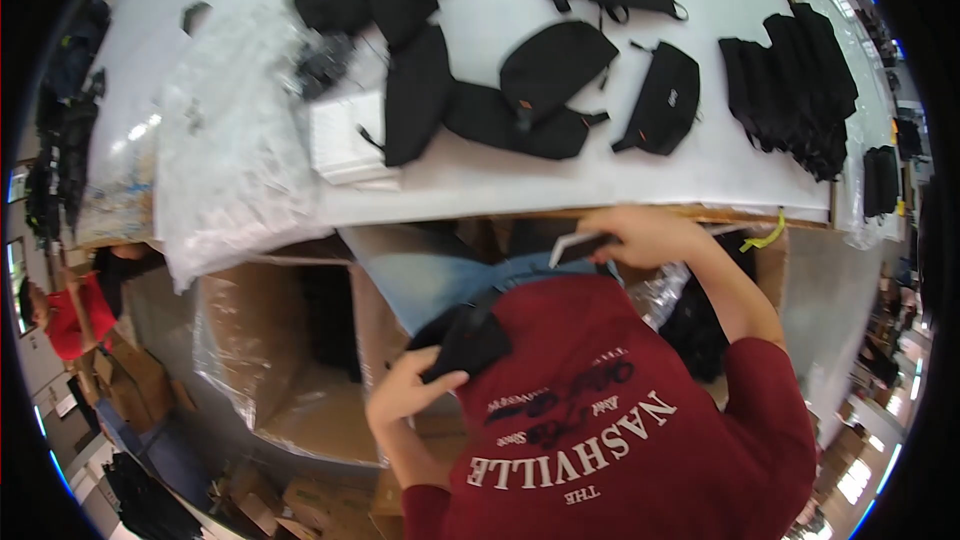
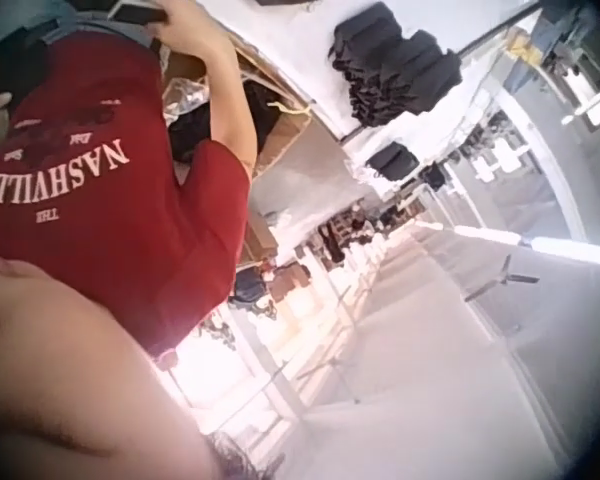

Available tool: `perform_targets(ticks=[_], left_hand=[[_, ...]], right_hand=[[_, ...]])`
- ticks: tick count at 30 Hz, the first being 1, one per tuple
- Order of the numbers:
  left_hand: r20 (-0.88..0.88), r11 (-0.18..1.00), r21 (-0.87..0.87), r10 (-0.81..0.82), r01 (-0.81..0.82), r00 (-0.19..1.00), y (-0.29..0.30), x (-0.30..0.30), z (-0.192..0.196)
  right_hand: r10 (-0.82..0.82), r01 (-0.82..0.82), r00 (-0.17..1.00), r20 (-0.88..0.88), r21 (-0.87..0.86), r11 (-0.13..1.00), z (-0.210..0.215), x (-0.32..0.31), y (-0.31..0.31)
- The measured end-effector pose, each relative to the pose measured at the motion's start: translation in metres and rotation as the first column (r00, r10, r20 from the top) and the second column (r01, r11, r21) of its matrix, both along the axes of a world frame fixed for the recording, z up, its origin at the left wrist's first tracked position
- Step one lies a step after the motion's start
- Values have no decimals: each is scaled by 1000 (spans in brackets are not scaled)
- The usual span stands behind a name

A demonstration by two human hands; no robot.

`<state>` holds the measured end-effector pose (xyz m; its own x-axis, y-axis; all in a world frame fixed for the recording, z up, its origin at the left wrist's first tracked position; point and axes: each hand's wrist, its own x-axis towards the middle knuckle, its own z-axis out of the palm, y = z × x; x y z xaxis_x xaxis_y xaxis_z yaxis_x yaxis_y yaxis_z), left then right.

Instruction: Packaging and inspecting small black fabric pouches, including inserting labels or accessories and sorting them.

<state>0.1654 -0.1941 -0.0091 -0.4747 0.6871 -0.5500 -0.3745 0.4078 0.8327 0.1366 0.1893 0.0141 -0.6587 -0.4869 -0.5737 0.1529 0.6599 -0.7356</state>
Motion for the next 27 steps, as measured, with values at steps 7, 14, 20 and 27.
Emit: perform_targets(ticks=[7, 14, 20, 27], left_hand=[[-195, 947, -57, 301, -317, 934, 1, -20, 14], [-456, 995, -2, 84, -95, 886, 51, -22, 43], [-472, 992, 5, 113, -126, 874, 57, -7, 41], [-481, 991, -22, 103, -130, 870, 60, -7, 45]], right_hand=[[-722, 616, 675, 155, -658, 434, 17, -21, 8], [-202, 728, 480, 853, -517, -451, -36, -43, -90], [-190, 644, 684, 704, -705, -295, -39, -43, -89], [-371, 816, 465, 804, -552, -174, -25, -42, -91]])
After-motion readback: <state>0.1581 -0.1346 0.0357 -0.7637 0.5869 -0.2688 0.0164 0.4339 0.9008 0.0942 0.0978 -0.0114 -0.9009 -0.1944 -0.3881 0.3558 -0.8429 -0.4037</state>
